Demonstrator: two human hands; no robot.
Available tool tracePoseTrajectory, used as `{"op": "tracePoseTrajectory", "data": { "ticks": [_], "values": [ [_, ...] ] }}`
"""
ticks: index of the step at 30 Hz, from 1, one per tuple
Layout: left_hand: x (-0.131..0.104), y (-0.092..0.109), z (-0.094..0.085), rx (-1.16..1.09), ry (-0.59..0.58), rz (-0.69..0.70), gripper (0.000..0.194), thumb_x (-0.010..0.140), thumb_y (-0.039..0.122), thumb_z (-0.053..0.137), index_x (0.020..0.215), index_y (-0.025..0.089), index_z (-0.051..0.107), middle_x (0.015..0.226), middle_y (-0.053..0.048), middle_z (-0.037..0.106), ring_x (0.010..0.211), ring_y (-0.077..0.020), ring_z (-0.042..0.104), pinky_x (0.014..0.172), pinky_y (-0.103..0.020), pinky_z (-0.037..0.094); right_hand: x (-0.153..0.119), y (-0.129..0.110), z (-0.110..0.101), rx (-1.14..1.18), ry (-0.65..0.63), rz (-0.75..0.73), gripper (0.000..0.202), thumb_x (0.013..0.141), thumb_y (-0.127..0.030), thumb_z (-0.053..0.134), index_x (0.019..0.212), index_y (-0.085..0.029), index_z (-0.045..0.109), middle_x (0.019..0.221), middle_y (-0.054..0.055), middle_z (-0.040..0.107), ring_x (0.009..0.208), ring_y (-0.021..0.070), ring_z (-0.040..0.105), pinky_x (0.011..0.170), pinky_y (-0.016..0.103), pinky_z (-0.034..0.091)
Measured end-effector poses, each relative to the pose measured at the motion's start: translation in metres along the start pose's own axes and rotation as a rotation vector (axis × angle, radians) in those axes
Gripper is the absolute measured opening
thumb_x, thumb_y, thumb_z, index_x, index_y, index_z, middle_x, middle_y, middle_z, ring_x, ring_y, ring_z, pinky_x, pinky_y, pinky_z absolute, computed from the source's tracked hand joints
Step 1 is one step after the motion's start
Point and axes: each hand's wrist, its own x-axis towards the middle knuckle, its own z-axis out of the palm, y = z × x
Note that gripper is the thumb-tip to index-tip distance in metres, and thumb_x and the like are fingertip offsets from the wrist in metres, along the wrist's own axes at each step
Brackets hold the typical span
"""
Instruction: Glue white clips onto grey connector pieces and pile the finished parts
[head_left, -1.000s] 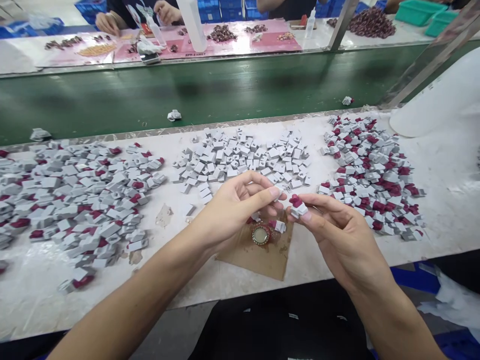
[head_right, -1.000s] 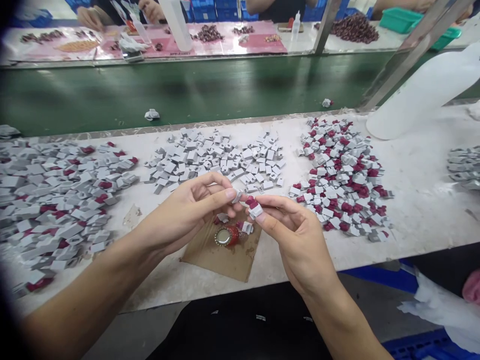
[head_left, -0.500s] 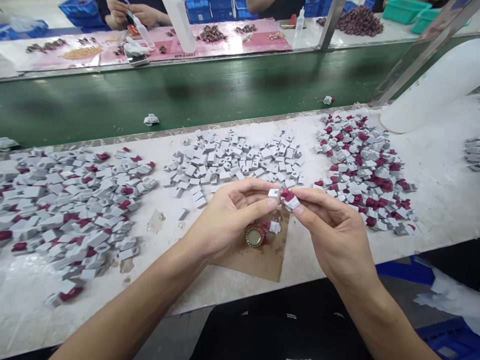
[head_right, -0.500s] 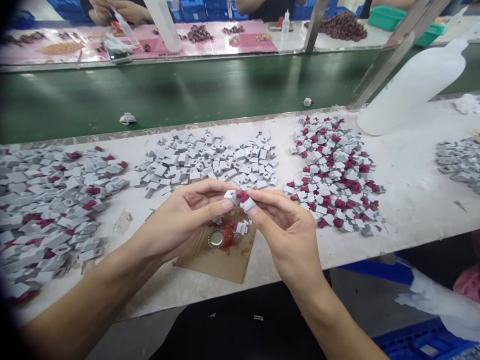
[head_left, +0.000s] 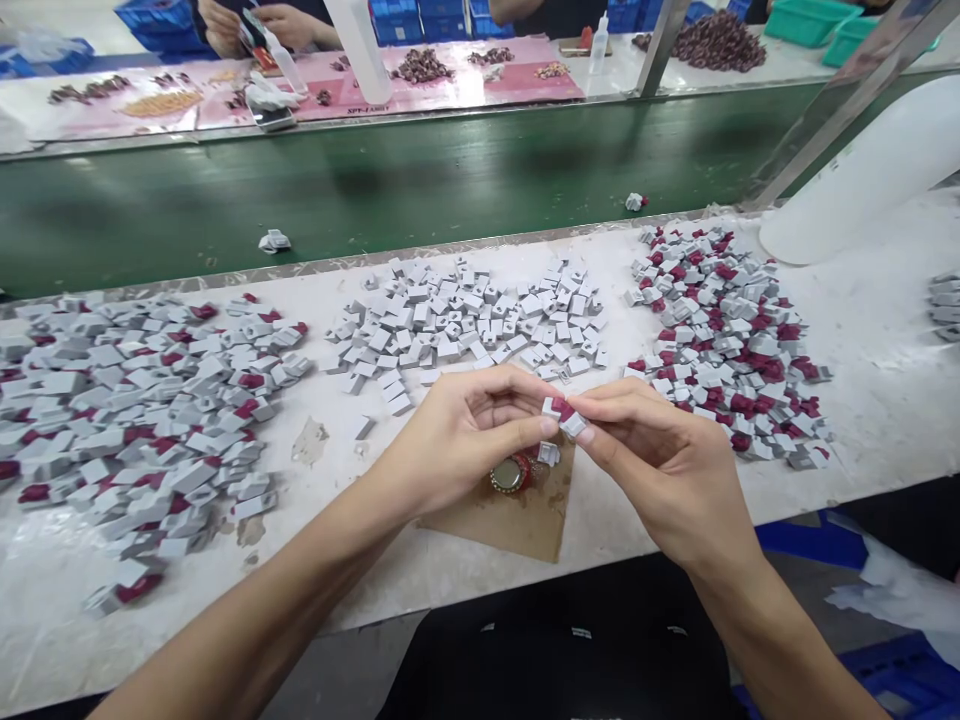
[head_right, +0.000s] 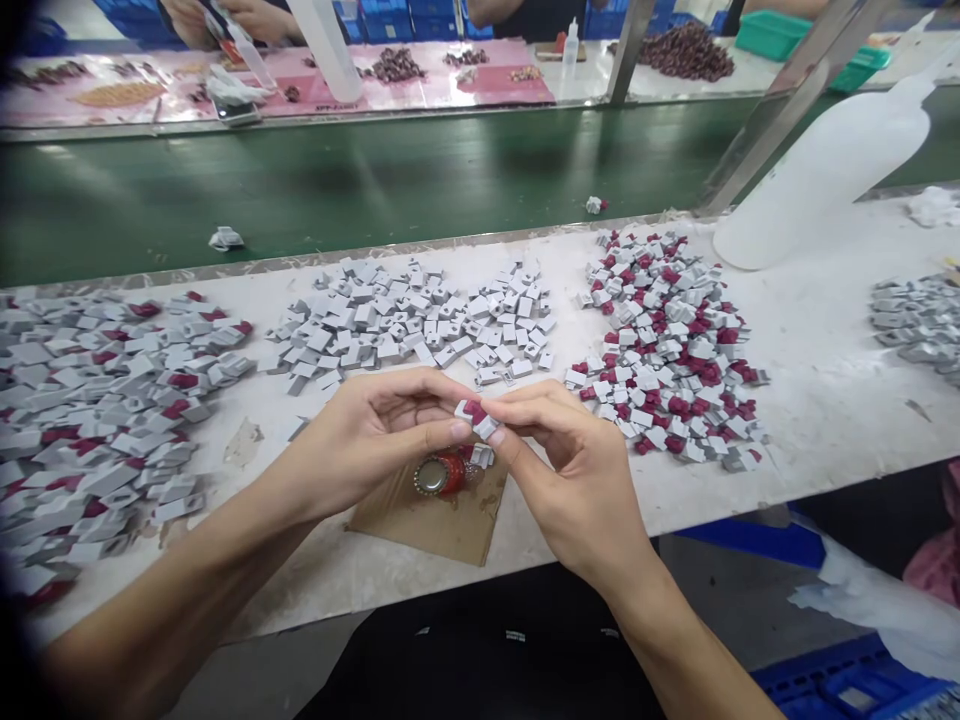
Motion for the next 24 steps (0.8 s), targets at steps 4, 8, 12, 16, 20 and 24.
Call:
{"op": "tracePoseTrajectory", "data": {
  "ticks": [4,8,12,16,20,24],
  "values": [
    [0.001,0.007,0.0,0.053,-0.014,0.023,0.021,0.091,0.037,0.095,0.102,0.021,0.087,0.092,-0.007,0.085,0.084,-0.0247,0.081,0.074,-0.034,0.067,0.004,-0.004,-0.006,0.004,-0.038,-0.017,0.02,0.1,-0.018,0.086,0.108,-0.034,0.093,0.111,0.007,0.083,0.111,0.0273,0.078,0.092,0.041,0.07],
    [0.015,0.015,-0.006,0.236,-0.081,0.035,0.014,0.097,0.035,0.086,0.105,0.024,0.083,0.093,-0.006,0.085,0.085,-0.0254,0.081,0.074,-0.036,0.065,0.019,-0.004,-0.011,-0.076,-0.088,0.008,0.016,0.103,-0.024,0.084,0.113,-0.034,0.092,0.116,0.007,0.082,0.114,0.0281,0.079,0.095,0.044,0.07],
    [0.059,0.03,-0.024,0.644,0.045,0.22,0.011,0.097,0.033,0.08,0.099,0.025,0.085,0.108,-0.01,0.084,0.097,-0.029,0.076,0.084,-0.041,0.06,0.055,-0.005,-0.022,-0.323,-0.072,-0.043,0.023,0.103,-0.029,0.081,0.125,-0.031,0.089,0.129,0.008,0.081,0.117,0.0294,0.079,0.101,0.049,0.069],
    [0.123,0.048,-0.06,0.719,0.384,0.193,0.007,0.089,0.022,0.085,0.096,0.021,0.084,0.105,-0.013,0.08,0.098,-0.0307,0.071,0.088,-0.043,0.056,0.123,-0.006,-0.043,-0.707,0.094,-0.071,0.03,0.102,-0.024,0.076,0.129,-0.024,0.086,0.129,0.012,0.084,0.111,0.0323,0.081,0.097,0.052,0.069],
    [0.179,0.056,-0.101,0.716,0.58,0.036,0.017,0.077,0.014,0.09,0.083,0.021,0.076,0.101,-0.01,0.078,0.095,-0.0293,0.07,0.087,-0.042,0.054,0.215,0.003,-0.059,-0.969,0.163,-0.074,0.036,0.097,-0.009,0.069,0.128,-0.016,0.085,0.126,0.017,0.083,0.111,0.0351,0.078,0.111,0.056,0.059],
    [0.212,0.054,-0.128,0.728,0.594,-0.053,0.025,0.073,0.019,0.095,0.073,0.023,0.071,0.088,-0.008,0.075,0.091,-0.0294,0.069,0.087,-0.043,0.055,0.296,0.023,-0.058,-1.05,0.134,-0.058,0.039,0.092,-0.006,0.073,0.127,-0.016,0.086,0.143,0.02,0.076,0.132,0.0399,0.071,0.124,0.057,0.049]
  ]
}}
